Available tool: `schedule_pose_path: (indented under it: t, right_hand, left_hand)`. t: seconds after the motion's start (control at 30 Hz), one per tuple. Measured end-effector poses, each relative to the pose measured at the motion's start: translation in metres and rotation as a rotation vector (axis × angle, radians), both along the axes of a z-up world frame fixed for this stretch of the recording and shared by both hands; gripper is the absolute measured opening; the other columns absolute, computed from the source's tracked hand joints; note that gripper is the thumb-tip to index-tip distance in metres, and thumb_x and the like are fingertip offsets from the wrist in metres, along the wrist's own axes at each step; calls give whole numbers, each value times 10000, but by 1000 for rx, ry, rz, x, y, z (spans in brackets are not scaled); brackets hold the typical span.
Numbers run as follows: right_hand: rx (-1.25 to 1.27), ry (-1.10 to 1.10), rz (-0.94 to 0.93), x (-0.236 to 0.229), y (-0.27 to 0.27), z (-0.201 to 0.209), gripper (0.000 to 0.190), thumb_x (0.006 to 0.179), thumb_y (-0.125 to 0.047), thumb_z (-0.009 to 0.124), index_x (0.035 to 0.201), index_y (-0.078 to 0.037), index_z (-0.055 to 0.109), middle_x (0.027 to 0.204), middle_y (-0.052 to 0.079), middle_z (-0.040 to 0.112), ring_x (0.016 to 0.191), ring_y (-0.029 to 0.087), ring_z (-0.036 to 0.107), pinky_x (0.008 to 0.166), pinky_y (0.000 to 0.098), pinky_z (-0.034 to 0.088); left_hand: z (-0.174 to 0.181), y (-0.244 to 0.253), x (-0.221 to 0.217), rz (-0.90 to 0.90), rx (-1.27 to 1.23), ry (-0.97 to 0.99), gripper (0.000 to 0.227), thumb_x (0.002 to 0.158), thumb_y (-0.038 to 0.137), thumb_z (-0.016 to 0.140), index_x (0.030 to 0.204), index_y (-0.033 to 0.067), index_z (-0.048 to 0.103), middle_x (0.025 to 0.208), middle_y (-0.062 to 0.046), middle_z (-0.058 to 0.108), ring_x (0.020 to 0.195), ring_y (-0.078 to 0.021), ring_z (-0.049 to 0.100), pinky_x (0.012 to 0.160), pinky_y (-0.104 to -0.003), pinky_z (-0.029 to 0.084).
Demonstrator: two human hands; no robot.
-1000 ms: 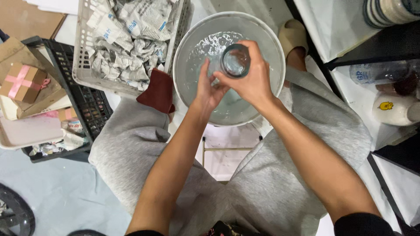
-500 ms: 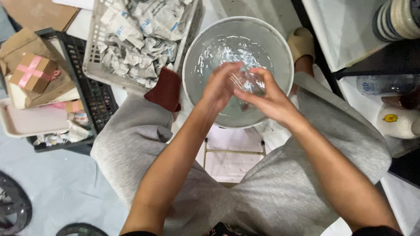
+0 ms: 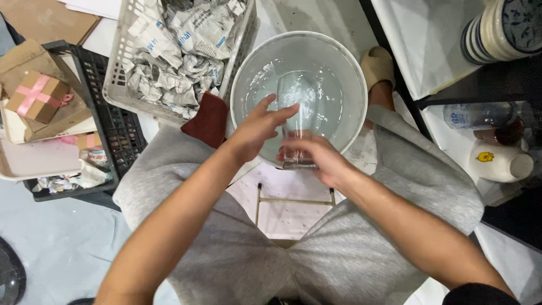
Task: The person washes several glass cups and a rectangular glass container by hand in a white bucket filled with water. They scrub the items, rinse them, and place them on a nearby shelf.
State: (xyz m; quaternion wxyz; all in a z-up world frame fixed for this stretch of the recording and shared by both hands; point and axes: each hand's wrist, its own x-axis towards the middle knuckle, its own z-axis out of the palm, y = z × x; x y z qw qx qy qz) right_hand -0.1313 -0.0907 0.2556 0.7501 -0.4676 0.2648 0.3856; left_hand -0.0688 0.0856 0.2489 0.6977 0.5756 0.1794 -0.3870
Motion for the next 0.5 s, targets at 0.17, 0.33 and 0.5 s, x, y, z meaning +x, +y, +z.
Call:
schedule_pose_path:
  t: [0.17, 0.33, 0.5]
  right_hand:
    - [-31, 115, -123, 2, 1, -13, 330, 887, -196, 653, 1176, -38, 627, 1083, 145, 725, 993, 241, 724, 899, 383, 562]
    - [-17, 82, -61, 10, 9, -10, 321, 930, -202, 642, 1151, 30, 666, 1066, 183, 710, 955, 277, 710, 856, 419, 584]
    - [-1, 59, -36, 16, 17, -5, 344, 916, -209, 642, 1176, 17, 635, 1091, 181, 709, 966, 288, 725, 865, 436, 625]
  left_hand:
    - [10, -9, -1, -53, -9, 80, 1165, 694, 444, 826, 1566, -31, 216, 1287, -221, 651, 1135, -304, 638, 908, -419, 530]
    - [4, -8, 0, -151, 56, 124, 1165, 728, 452, 839, 1570, -54, 212, 1171, -242, 726, 950, -273, 665, 802, -378, 521]
    - [-10, -1, 9, -196, -54, 190, 1005, 775, 488, 812, 1490, -120, 452, 1155, -201, 678, 965, -253, 688, 762, -393, 542]
